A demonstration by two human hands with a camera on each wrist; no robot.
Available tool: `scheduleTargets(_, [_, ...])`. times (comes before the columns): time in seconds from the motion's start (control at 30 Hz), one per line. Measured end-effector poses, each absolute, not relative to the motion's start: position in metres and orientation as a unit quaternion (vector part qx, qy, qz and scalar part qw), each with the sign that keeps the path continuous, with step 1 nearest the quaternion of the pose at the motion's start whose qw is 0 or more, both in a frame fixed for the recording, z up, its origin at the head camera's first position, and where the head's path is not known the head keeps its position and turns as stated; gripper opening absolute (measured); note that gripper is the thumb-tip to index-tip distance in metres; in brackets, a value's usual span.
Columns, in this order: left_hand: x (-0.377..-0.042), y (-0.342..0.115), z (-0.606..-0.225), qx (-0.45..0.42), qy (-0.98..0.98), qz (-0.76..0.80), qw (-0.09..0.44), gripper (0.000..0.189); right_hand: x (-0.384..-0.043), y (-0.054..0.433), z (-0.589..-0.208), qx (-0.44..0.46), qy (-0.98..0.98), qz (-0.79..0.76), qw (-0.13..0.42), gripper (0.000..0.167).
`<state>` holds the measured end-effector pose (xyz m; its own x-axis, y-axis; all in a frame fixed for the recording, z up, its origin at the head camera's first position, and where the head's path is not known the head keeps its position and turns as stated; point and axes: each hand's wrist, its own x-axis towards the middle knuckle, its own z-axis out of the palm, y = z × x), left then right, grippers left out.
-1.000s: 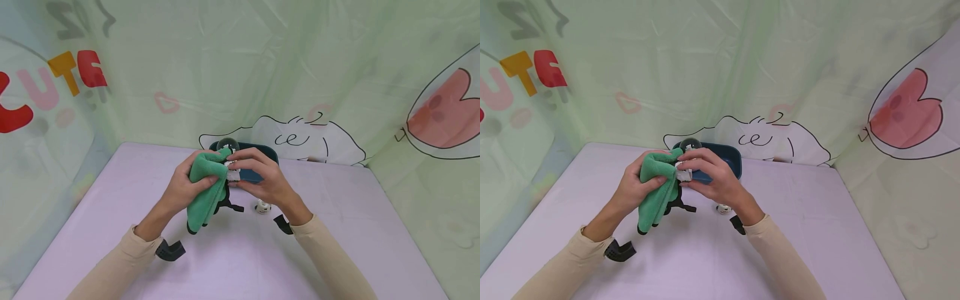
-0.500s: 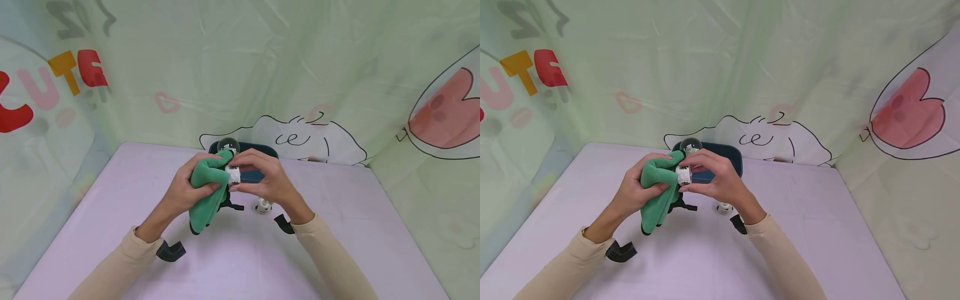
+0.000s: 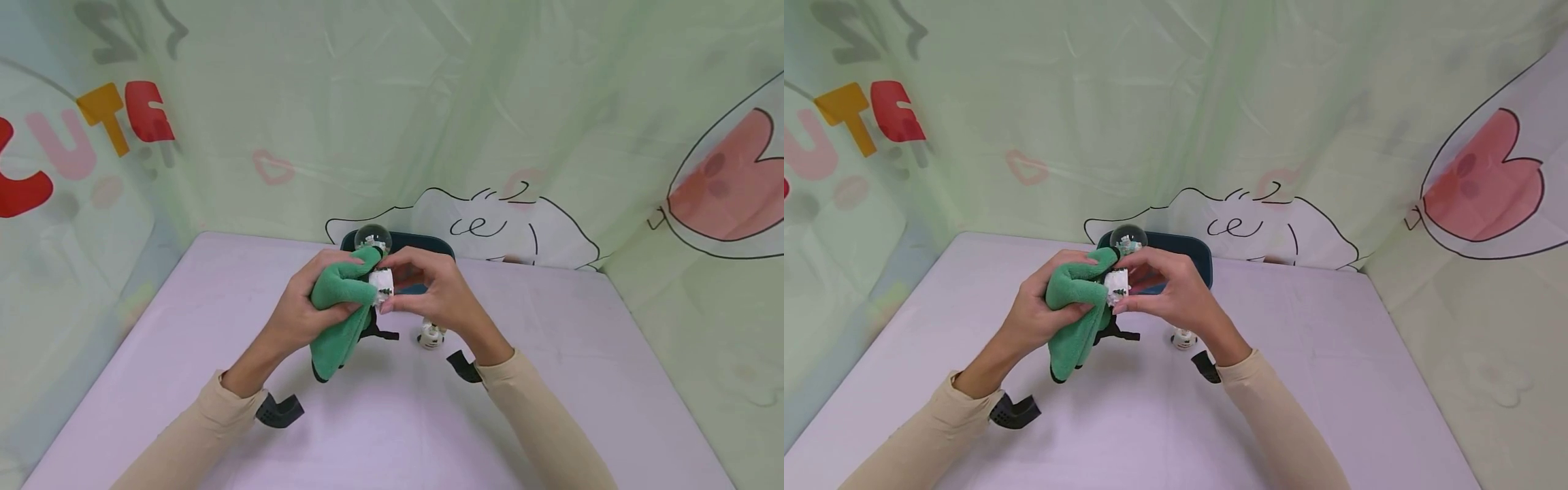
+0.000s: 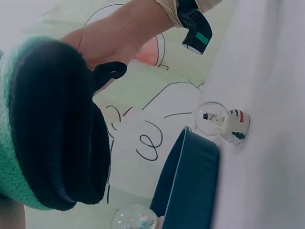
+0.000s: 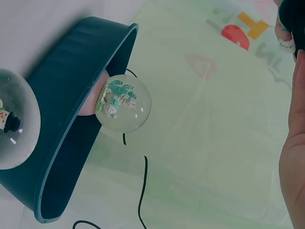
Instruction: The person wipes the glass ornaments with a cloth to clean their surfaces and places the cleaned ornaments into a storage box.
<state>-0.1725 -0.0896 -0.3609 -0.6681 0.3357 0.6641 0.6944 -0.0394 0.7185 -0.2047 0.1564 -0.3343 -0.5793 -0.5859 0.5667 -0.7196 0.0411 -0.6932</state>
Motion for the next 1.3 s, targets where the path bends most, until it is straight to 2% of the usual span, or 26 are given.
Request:
scheduleTargets(0.13, [-0.1723,-0.089,-0.3601,-0.383,-0.676,-0.612,0.149,0.046,-0.2039,0.1566,-0.3337,0.447,-0.722,0.526,0.054,0.045])
scheduleTargets(0.4, [-0.1713,-0.0897,-0.3586,-0.377,-0.686,-0.603,0.153,0.051,-0.2051,0.1539,-0.3353,0.49,-0.697,0.516,0.085,0.048])
scheduleTargets(0.63, [-0.1723,-0.089,-0.3599,-0.368,-0.694,-0.599,0.153,0.054,-0.2051,0.1534,-0.3341,0.502,-0.697,0.5,0.111,0.059])
scheduleTargets(0.83, [-0.1712,-0.089,-0.3587,-0.353,-0.697,-0.611,0.127,0.052,-0.2046,0.1539,-0.3315,0.513,-0.699,0.482,0.129,0.064])
scheduleTargets(1.13, [-0.1702,-0.0899,-0.3558,-0.301,-0.712,-0.629,0.081,0.048,-0.2059,0.1525,-0.3298,0.554,-0.695,0.414,0.196,0.053])
scheduleTargets(1.3, [-0.1712,-0.0907,-0.3555,-0.281,-0.708,-0.644,0.065,0.046,-0.2078,0.1521,-0.3306,0.573,-0.683,0.398,0.216,0.048])
